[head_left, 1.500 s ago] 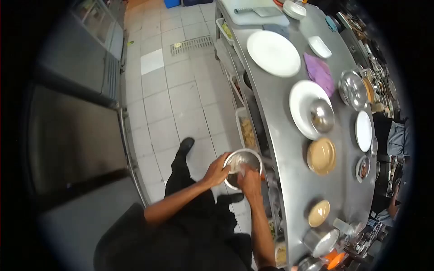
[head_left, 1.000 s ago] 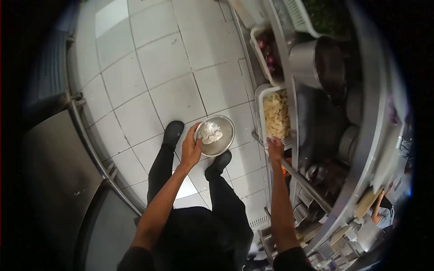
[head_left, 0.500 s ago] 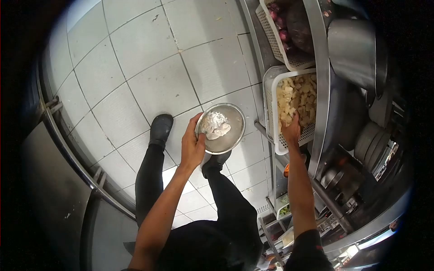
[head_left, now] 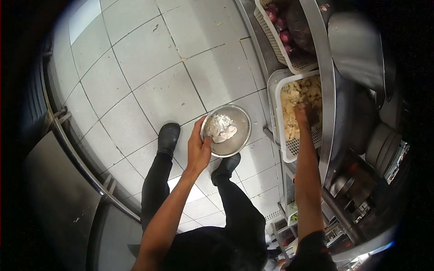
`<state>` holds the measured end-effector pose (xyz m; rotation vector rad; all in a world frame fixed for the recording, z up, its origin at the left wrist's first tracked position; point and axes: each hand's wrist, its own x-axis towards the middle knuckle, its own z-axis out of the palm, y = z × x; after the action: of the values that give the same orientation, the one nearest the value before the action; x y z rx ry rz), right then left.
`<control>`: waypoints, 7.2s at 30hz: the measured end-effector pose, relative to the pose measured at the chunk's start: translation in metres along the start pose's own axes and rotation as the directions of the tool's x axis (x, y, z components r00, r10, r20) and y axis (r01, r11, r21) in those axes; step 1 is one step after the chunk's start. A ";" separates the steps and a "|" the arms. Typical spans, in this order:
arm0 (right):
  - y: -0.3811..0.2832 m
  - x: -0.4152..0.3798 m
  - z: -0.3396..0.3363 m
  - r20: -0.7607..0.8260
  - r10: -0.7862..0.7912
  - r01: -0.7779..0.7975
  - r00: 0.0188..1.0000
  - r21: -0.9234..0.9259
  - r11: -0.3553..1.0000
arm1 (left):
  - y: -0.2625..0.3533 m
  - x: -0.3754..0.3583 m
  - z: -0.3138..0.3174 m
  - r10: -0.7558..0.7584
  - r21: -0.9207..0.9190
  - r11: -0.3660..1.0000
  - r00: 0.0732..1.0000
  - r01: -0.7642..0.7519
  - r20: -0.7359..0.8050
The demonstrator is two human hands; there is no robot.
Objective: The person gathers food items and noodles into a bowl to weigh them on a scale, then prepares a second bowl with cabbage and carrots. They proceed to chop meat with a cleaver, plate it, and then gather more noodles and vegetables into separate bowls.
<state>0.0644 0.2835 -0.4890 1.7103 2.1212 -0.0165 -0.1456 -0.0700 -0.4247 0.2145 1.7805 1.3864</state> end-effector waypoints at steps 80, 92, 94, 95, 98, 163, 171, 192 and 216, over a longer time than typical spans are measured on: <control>0.027 -0.037 0.017 0.304 -0.120 -0.223 0.945 0.867 0.446 | -0.001 0.000 0.018 0.012 -0.007 1.000 0.998 -0.011 0.069; 0.067 -0.082 0.003 0.415 -0.200 -0.455 0.887 0.858 -0.239 | -0.006 0.004 0.020 -0.010 -0.064 0.998 0.997 0.015 0.079; 0.071 -0.078 0.019 0.403 -0.192 -0.439 0.895 0.872 -0.216 | -0.001 0.004 0.022 -0.026 -0.082 0.996 0.996 0.033 0.089; 0.075 -0.074 0.026 0.390 -0.191 -0.424 0.901 0.886 -0.190 | 0.001 0.004 0.023 -0.041 -0.101 0.994 0.995 0.050 0.093; 0.059 -0.074 0.004 0.314 -0.169 -0.289 0.934 0.944 0.157 | -0.012 0.006 0.024 0.009 -0.075 0.997 0.995 -0.001 0.099; 0.664 -0.813 -0.141 0.307 0.944 -0.067 -0.124 0.946 -0.316 | 0.274 -0.439 0.985 0.040 0.123 0.664 0.199 -0.738 0.979; 0.907 -0.765 -0.185 -0.043 0.997 -0.347 -0.060 0.938 0.020 | 0.342 -0.505 0.865 0.513 -0.205 0.458 0.070 -0.865 0.855; 1.035 -0.768 -0.051 -0.254 0.596 -0.212 0.762 0.772 0.599 | 0.183 -0.864 0.742 0.167 0.085 -0.012 0.082 -0.996 0.983; 0.856 -0.875 0.125 0.037 0.931 -0.052 0.363 0.998 -0.020 | 0.194 -0.940 0.693 0.415 -0.406 -0.238 -0.470 -0.882 0.779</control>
<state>1.0455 -0.3556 -0.1116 3.9770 1.3231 -0.6197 0.8591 -0.0579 0.2009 2.7756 0.6467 0.9897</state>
